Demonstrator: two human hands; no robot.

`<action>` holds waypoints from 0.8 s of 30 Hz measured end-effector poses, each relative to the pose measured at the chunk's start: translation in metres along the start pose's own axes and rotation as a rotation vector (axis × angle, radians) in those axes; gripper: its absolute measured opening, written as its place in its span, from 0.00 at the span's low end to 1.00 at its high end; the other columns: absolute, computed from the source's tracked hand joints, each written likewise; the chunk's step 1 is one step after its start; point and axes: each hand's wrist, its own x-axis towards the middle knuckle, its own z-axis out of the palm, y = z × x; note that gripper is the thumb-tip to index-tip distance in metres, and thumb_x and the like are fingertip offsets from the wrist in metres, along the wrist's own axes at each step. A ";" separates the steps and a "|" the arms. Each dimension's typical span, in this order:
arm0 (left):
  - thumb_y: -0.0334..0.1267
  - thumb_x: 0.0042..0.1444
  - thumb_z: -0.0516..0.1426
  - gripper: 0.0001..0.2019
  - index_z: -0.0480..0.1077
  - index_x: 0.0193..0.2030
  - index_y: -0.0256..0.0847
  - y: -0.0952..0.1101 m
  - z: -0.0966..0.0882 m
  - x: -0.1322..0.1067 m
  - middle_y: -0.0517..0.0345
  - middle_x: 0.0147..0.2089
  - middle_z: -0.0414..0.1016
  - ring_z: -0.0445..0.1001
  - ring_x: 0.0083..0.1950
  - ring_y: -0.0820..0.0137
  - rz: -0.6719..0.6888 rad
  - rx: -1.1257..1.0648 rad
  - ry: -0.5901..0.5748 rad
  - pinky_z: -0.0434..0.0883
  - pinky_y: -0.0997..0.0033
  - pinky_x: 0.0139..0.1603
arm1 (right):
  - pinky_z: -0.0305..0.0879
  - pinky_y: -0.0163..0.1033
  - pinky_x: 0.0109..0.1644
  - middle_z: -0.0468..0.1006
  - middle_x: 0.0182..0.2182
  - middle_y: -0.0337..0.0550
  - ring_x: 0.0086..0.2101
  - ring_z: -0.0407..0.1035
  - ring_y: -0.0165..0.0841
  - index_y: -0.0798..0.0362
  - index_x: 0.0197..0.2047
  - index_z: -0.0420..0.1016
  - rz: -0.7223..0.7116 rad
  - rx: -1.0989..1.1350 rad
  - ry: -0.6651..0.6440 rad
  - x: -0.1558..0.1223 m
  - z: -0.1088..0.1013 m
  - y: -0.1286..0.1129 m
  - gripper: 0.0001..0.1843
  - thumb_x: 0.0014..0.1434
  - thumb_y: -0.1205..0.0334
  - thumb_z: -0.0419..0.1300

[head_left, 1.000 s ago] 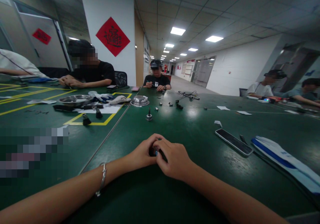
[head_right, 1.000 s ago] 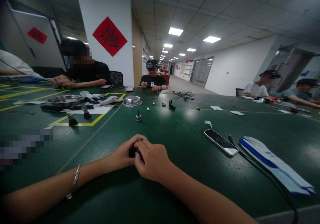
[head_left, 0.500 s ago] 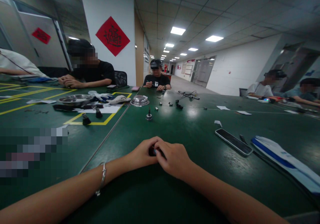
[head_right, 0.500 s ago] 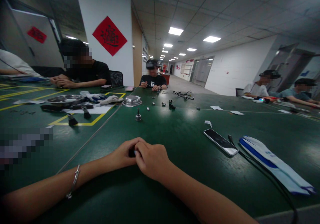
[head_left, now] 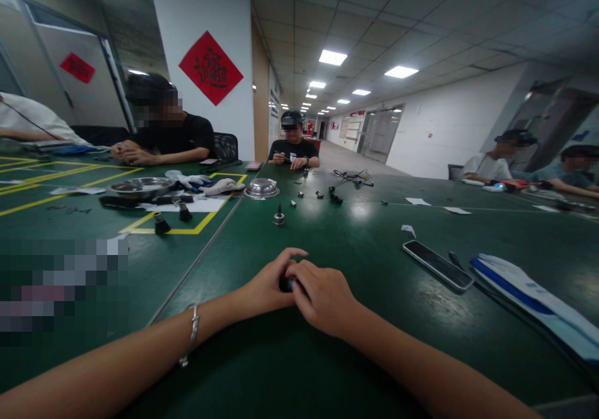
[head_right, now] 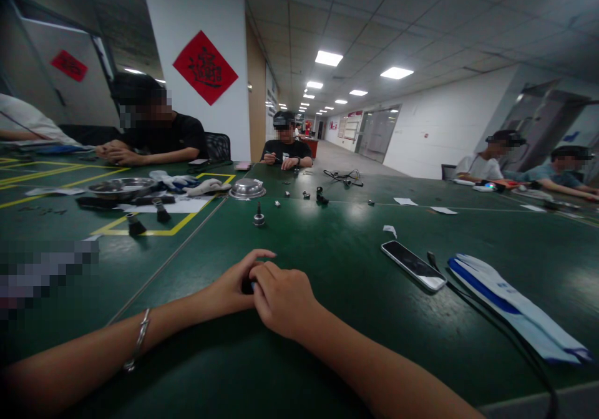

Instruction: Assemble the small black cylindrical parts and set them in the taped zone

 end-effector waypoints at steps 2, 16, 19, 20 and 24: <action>0.34 0.48 0.60 0.31 0.50 0.57 0.41 0.000 0.000 0.000 0.57 0.41 0.71 0.72 0.41 0.67 0.005 0.001 -0.010 0.68 0.67 0.42 | 0.56 0.35 0.34 0.73 0.38 0.41 0.32 0.68 0.32 0.52 0.45 0.66 0.015 -0.003 -0.002 0.000 0.000 0.000 0.09 0.62 0.65 0.49; 0.31 0.48 0.60 0.31 0.45 0.54 0.43 0.006 0.003 -0.004 0.60 0.39 0.69 0.72 0.38 0.70 -0.042 -0.065 0.003 0.66 0.74 0.33 | 0.57 0.35 0.34 0.69 0.41 0.45 0.32 0.66 0.31 0.54 0.47 0.65 0.003 0.062 0.050 -0.002 -0.002 -0.002 0.13 0.59 0.66 0.48; 0.30 0.47 0.60 0.31 0.45 0.54 0.43 0.005 0.002 -0.004 0.61 0.38 0.69 0.71 0.36 0.71 -0.032 -0.061 -0.007 0.64 0.76 0.30 | 0.57 0.35 0.34 0.71 0.39 0.43 0.31 0.66 0.31 0.53 0.46 0.66 -0.005 0.049 0.024 -0.001 0.000 -0.001 0.12 0.60 0.66 0.48; 0.30 0.47 0.60 0.32 0.45 0.54 0.43 0.004 0.002 -0.003 0.61 0.38 0.70 0.71 0.36 0.71 -0.029 -0.059 -0.010 0.64 0.76 0.30 | 0.57 0.35 0.34 0.71 0.39 0.42 0.31 0.66 0.31 0.53 0.46 0.66 -0.006 0.045 0.019 -0.001 0.001 -0.001 0.12 0.60 0.66 0.48; 0.29 0.48 0.60 0.32 0.44 0.55 0.43 0.004 0.001 -0.002 0.61 0.37 0.71 0.71 0.37 0.70 -0.006 -0.040 -0.016 0.65 0.75 0.32 | 0.57 0.35 0.34 0.73 0.37 0.41 0.32 0.67 0.32 0.53 0.46 0.67 0.007 0.026 0.013 0.000 0.002 -0.001 0.11 0.61 0.65 0.49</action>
